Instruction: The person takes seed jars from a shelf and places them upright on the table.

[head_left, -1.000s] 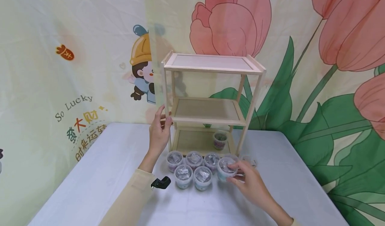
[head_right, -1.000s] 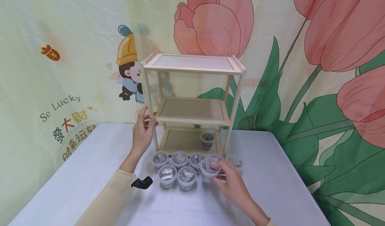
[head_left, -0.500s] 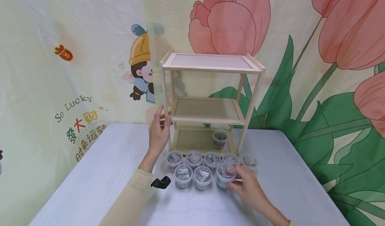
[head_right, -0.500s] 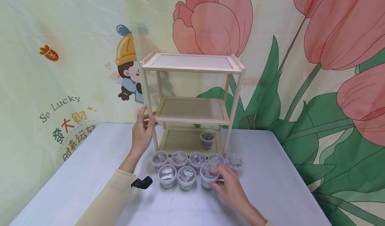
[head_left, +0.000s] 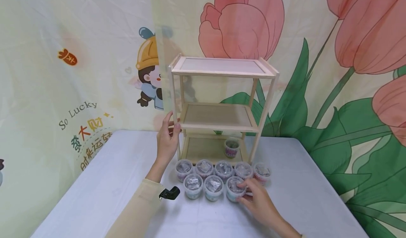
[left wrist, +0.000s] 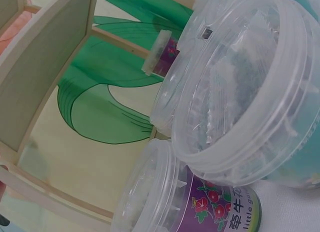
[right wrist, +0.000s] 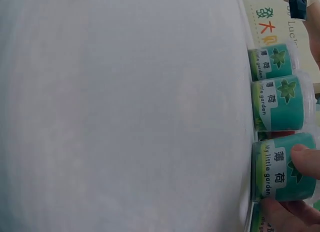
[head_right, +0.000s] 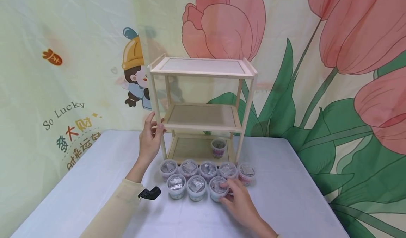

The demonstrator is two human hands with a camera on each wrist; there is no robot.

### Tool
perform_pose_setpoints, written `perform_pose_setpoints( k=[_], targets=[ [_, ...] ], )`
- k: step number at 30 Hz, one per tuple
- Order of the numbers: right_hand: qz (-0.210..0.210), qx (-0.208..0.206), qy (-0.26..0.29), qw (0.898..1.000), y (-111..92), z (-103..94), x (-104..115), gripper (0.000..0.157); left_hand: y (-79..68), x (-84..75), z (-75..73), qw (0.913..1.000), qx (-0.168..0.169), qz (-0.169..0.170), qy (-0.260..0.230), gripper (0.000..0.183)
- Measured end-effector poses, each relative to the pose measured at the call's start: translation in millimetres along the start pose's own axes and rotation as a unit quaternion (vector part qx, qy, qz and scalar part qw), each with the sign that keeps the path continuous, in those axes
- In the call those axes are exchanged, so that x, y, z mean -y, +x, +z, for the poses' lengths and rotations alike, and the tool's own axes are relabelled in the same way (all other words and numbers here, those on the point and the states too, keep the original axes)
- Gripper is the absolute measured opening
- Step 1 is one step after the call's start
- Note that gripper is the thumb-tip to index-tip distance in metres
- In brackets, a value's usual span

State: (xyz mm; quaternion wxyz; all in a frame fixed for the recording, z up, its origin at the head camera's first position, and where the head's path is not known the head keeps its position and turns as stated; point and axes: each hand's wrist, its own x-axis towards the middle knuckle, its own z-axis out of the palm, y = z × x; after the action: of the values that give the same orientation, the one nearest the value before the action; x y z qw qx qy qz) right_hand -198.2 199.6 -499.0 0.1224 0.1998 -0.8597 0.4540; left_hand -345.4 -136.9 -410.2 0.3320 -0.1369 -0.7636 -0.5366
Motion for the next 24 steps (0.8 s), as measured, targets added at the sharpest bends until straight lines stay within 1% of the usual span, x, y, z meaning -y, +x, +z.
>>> perform_pose_setpoints(
  k=[4,9,12,15,19,22,24],
  targets=[
    [0.001,-0.001,-0.006,1.000,0,1.4,1,0.040,0.1,0.7,0.2,1.0000,-0.002,0.003,0.002,0.052],
    [-0.013,-0.004,-0.020,1.000,0,2.6,4,0.041,0.6,1.6,-0.2,1.0000,-0.005,0.006,0.000,0.052],
    [-0.012,0.008,-0.026,1.000,1,0.9,5,0.041,0.5,2.2,-0.5,1.0000,-0.002,0.002,-0.005,0.053],
    [-0.016,0.040,-0.034,0.999,3,-6.0,6,0.039,0.3,2.0,-0.5,1.0000,0.001,-0.003,-0.008,0.053],
    [-0.040,0.112,-0.034,0.992,7,-24.3,6,0.038,0.2,2.2,-0.4,0.9999,0.002,-0.004,-0.013,0.053],
    [-0.041,0.166,-0.032,0.985,10,-39.9,8,0.043,0.4,2.5,-0.2,0.9999,0.004,-0.005,-0.012,0.053],
    [-0.036,0.186,-0.038,0.981,14,-48.5,12,0.048,0.8,2.5,-0.1,0.9999,0.005,-0.005,-0.009,0.053]
  ],
)
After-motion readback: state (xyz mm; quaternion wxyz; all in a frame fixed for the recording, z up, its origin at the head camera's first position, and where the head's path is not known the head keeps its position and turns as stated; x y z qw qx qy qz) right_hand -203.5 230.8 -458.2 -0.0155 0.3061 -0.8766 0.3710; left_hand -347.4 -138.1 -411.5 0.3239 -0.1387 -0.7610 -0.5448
